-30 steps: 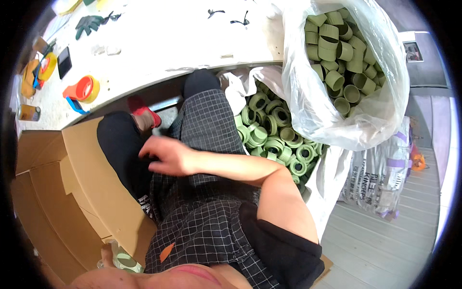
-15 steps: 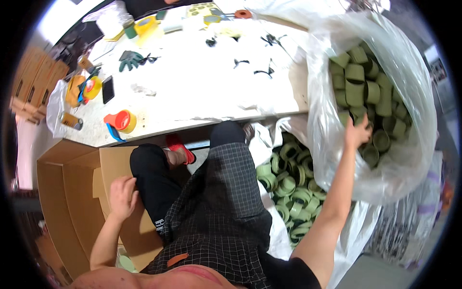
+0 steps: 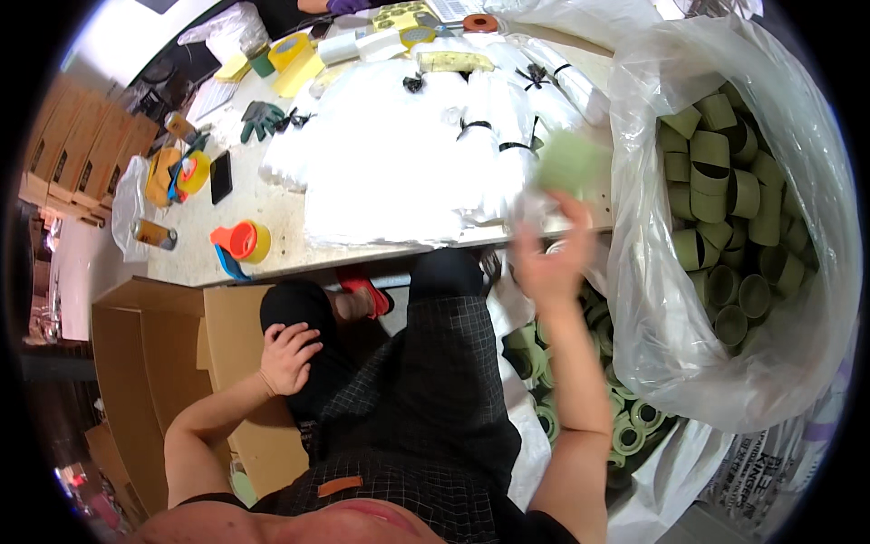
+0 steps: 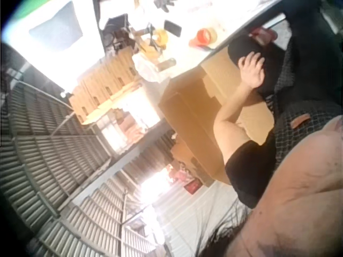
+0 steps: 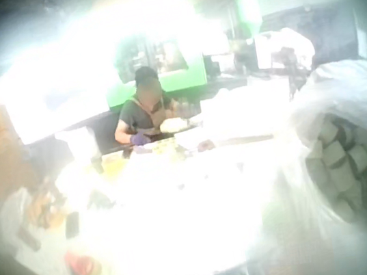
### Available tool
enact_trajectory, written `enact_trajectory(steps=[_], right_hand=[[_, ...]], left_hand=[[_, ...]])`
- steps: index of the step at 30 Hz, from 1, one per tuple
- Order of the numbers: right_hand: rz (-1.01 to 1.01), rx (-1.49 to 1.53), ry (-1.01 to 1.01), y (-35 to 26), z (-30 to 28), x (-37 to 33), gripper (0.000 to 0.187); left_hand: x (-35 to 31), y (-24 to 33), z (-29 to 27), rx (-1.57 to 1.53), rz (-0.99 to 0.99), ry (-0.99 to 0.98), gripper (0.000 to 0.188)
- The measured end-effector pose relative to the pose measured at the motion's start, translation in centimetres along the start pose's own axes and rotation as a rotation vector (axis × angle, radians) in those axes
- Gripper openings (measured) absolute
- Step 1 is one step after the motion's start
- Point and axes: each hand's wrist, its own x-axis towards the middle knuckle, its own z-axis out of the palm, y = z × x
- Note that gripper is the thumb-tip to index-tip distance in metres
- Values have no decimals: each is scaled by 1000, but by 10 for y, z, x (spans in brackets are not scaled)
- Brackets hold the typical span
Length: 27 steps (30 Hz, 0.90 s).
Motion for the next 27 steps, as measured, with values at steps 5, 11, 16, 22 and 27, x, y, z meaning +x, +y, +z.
enact_trajectory(steps=[5,11,16,22,27], right_hand=[[126,547,-761,-139,106,-35,61],[182,984,-1299,-154,158,-149,71],[734,943,-1401,-134,174,-139,57],[353,746,-1065,-124,190,-173,61],[377,685,-1177,-136,185,-173,80]], left_hand=[[6,8,2,-9,-10,9,43],[-28,-9,38,-115,-46,12,48],[-18,-4,22,-17,-12,66,35],[-15,-7,27,-33,11,108,35],[-15,-8,30,-65,31,106,36]])
